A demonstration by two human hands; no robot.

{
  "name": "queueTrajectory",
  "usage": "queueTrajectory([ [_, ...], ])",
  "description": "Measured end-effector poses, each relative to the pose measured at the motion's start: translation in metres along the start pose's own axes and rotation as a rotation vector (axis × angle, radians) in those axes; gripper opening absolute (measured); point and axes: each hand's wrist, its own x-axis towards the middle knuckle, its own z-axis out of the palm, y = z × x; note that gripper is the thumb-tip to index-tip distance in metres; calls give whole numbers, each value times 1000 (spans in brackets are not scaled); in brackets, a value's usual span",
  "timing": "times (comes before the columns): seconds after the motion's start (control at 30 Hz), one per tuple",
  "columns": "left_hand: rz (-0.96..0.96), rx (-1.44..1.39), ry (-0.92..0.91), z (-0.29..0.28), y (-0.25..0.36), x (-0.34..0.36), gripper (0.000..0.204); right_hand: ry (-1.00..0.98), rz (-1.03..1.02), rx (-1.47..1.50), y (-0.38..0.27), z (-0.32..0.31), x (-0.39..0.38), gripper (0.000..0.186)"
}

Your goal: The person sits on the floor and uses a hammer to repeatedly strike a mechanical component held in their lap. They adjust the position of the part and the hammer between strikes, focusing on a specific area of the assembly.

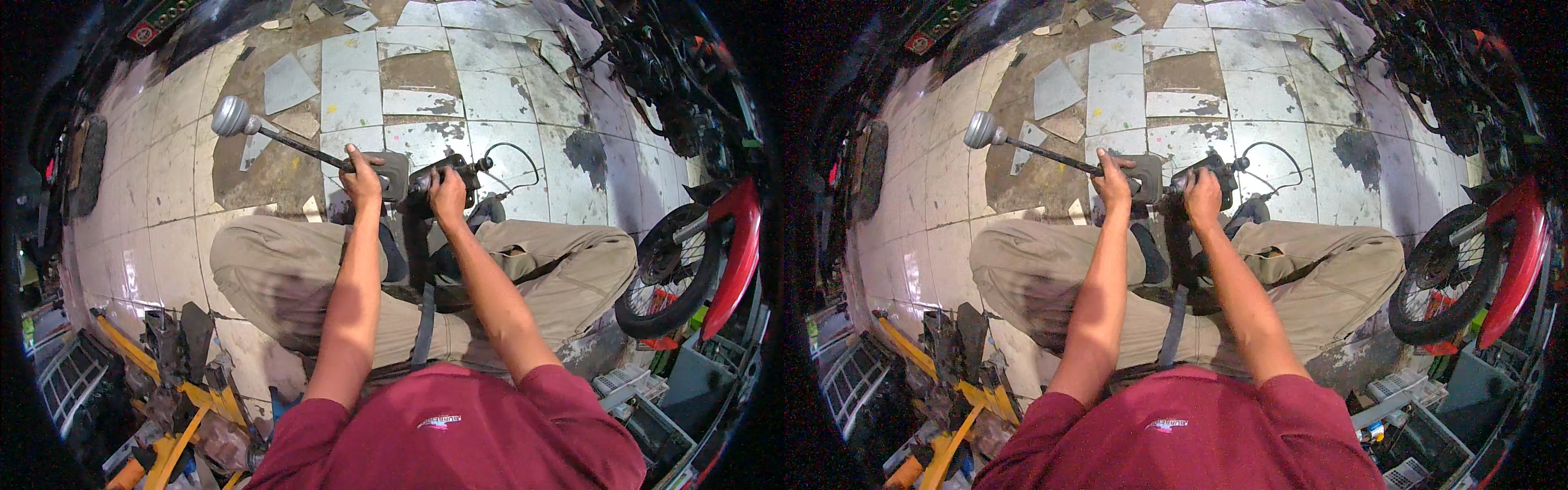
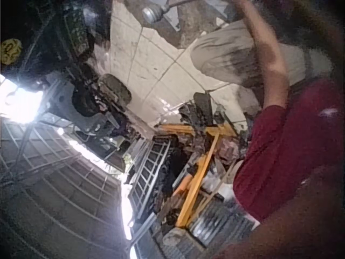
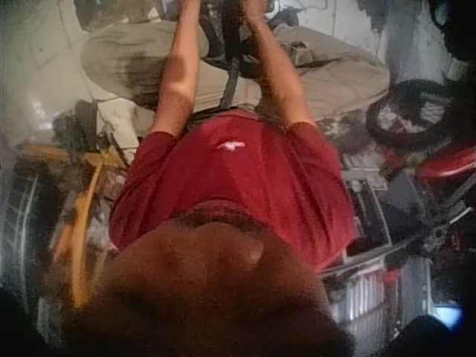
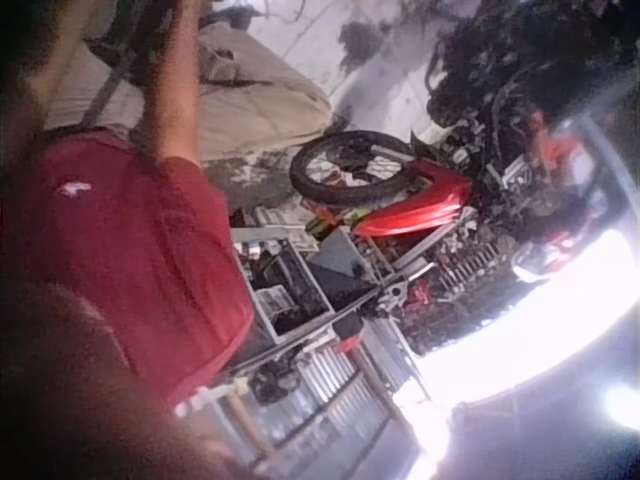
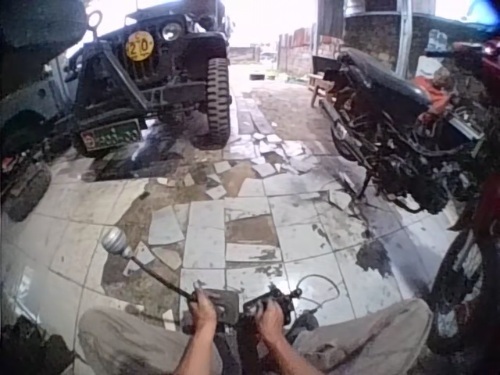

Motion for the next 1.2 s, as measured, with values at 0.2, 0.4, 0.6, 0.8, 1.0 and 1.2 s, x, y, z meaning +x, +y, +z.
queueTrajectory([
  [0.2,-6,68,44,-3,5,-3,75,12,-149,47,2,0,-19,15],
  [0.4,57,88,71,-4,-8,4,75,-116,-152,-28,-5,-4,-21,16],
  [0.6,73,40,67,-2,-6,-2,72,-122,-77,-165,-1,1,8,20],
  [0.8,58,-20,81,-1,-5,-2,69,-134,-138,-72,-4,-5,-13,23],
  [1.0,62,49,69,-4,-5,-1,72,-207,-115,-242,2,3,4,19],
  [1.2,30,4,73,-3,-5,-2,71,-207,-57,-241,1,1,5,24],
])
